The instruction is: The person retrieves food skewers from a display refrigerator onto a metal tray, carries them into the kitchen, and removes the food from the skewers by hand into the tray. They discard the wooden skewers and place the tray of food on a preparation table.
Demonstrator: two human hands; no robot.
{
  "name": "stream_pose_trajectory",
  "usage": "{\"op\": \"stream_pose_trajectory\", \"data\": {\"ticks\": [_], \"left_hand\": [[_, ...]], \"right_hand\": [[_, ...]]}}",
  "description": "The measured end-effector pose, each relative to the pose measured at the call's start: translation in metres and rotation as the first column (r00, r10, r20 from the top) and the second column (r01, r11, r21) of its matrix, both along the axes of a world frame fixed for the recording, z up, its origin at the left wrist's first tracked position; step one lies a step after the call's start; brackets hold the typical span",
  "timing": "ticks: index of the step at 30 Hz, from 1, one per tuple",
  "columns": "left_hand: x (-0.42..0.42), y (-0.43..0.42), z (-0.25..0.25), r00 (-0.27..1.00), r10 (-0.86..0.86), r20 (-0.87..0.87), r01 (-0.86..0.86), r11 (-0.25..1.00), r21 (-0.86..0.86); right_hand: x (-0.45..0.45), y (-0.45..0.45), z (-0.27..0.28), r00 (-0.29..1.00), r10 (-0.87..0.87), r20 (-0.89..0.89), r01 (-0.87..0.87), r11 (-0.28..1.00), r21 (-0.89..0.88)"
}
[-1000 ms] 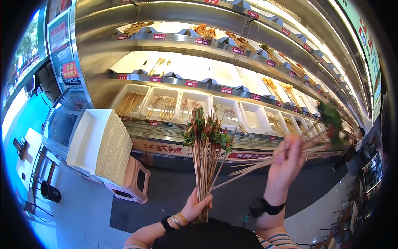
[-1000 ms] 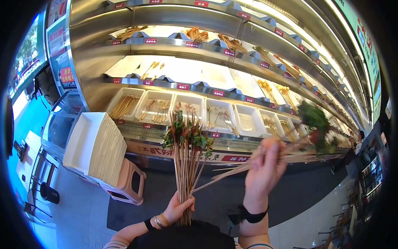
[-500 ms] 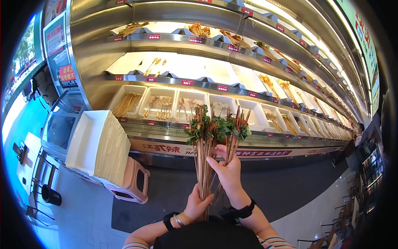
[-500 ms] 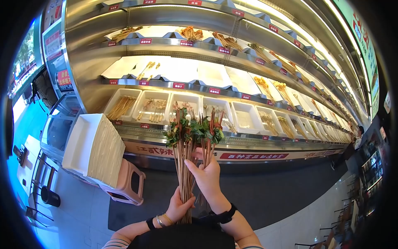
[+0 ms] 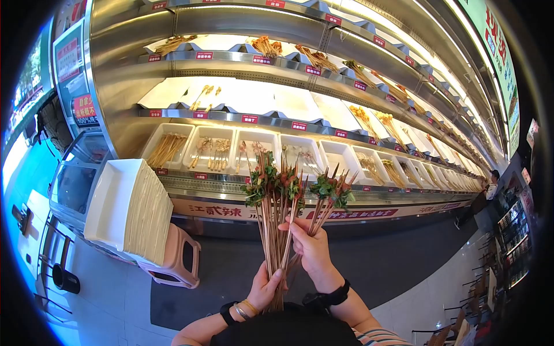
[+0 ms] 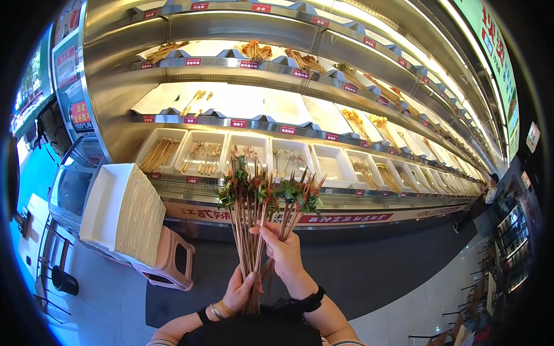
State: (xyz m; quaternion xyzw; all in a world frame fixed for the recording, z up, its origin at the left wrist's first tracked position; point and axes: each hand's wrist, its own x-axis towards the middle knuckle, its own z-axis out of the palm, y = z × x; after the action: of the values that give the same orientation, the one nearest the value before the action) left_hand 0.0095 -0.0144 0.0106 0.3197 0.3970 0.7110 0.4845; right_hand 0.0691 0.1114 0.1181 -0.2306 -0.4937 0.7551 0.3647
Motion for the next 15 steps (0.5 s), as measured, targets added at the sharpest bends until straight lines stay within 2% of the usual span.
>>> {"op": "stream_pose_trajectory", "data": {"ticks": [6, 8, 9, 11, 15], "left_hand": [[0.002, -0.002, 0.01, 1.0, 0.027, 0.016, -0.026, 0.999, -0.046], [0.004, -0.001, 0.016, 0.992, 0.107, 0.07, -0.103, 0.993, -0.054], [0.005, 0.001, 0.013, 0.992, 0.103, 0.069, -0.1, 0.994, -0.052], [0.004, 0.002, 0.004, 0.972, 0.205, -0.113, -0.205, 0.979, 0.005], [0.003, 0.002, 0.004, 0.964, 0.209, -0.167, -0.21, 0.978, 0.01]], "right_hand": [[0.007, 0.0, 0.001, 1.0, 0.023, -0.015, -0.022, 0.999, 0.045], [0.008, 0.001, 0.0, 0.988, 0.079, -0.129, -0.085, 0.996, -0.04], [0.01, 0.002, -0.003, 0.989, 0.076, -0.13, -0.081, 0.996, -0.038], [0.012, 0.006, -0.013, 0.985, 0.066, -0.161, -0.067, 0.998, -0.001], [0.015, 0.013, -0.018, 0.983, 0.072, -0.167, -0.082, 0.995, -0.05]]}}
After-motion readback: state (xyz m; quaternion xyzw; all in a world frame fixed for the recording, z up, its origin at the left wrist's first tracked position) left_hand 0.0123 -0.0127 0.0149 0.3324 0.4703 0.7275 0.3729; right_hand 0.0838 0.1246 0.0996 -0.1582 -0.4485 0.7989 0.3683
